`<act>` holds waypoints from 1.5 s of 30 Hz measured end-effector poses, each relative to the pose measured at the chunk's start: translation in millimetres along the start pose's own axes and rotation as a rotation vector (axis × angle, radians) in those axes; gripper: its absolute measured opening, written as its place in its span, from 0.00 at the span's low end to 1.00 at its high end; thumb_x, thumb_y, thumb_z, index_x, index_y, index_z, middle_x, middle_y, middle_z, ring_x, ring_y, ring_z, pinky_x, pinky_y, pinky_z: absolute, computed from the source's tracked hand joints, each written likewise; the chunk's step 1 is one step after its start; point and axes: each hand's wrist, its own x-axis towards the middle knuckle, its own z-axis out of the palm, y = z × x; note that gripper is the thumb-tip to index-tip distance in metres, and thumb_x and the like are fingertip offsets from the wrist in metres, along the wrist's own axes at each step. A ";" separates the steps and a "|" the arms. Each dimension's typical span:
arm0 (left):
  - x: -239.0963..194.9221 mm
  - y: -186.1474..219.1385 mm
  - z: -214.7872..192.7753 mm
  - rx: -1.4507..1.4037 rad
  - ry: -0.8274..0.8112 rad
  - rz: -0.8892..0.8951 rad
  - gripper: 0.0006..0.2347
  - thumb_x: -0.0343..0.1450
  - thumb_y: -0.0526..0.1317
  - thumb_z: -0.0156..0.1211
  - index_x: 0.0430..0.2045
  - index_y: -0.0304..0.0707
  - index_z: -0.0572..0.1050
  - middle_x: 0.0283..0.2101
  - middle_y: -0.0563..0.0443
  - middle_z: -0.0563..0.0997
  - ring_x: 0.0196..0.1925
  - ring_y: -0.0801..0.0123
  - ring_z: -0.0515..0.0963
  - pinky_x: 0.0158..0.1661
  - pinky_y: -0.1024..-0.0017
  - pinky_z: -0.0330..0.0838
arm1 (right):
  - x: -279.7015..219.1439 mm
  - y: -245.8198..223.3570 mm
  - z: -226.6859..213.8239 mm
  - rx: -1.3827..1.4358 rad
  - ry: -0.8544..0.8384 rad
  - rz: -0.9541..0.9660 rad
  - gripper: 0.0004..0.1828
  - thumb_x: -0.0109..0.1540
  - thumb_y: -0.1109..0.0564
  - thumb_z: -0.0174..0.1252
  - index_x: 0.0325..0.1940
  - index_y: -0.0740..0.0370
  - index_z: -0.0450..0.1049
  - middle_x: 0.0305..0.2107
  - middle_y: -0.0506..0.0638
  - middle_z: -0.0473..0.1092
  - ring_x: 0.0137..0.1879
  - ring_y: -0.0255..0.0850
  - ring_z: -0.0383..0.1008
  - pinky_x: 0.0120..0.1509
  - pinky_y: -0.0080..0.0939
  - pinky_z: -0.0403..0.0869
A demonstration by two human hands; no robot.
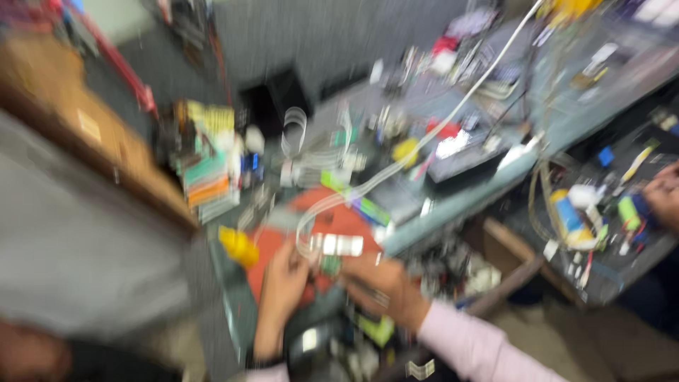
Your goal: The person cleans a small green circuit board and a black plastic housing using a toothbrush and a liquid from a yellow bottle. They scrub the components, apply the liquid, and then place the circuit board back into the housing.
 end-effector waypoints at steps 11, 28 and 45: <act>-17.0 11.7 -2.3 -0.026 -0.001 -0.068 0.07 0.74 0.35 0.62 0.38 0.31 0.71 0.31 0.50 0.84 0.35 0.77 0.85 0.35 0.78 0.80 | -22.5 1.9 13.4 -0.119 -0.158 0.040 0.14 0.58 0.68 0.66 0.47 0.66 0.77 0.42 0.55 0.77 0.46 0.48 0.79 0.50 0.44 0.77; -17.5 10.2 -7.9 0.024 0.020 -0.012 0.05 0.77 0.36 0.60 0.40 0.35 0.72 0.30 0.53 0.86 0.32 0.77 0.88 0.33 0.78 0.79 | -13.8 5.3 27.1 -0.225 -0.279 0.082 0.16 0.58 0.72 0.67 0.48 0.69 0.77 0.42 0.58 0.76 0.44 0.48 0.78 0.48 0.43 0.75; -17.4 -3.4 -6.5 0.063 0.045 0.051 0.06 0.76 0.37 0.62 0.40 0.37 0.71 0.27 0.54 0.84 0.29 0.76 0.87 0.31 0.74 0.76 | -20.6 8.3 30.0 -0.235 -0.279 0.092 0.16 0.59 0.74 0.67 0.50 0.69 0.77 0.43 0.59 0.77 0.47 0.48 0.79 0.48 0.40 0.77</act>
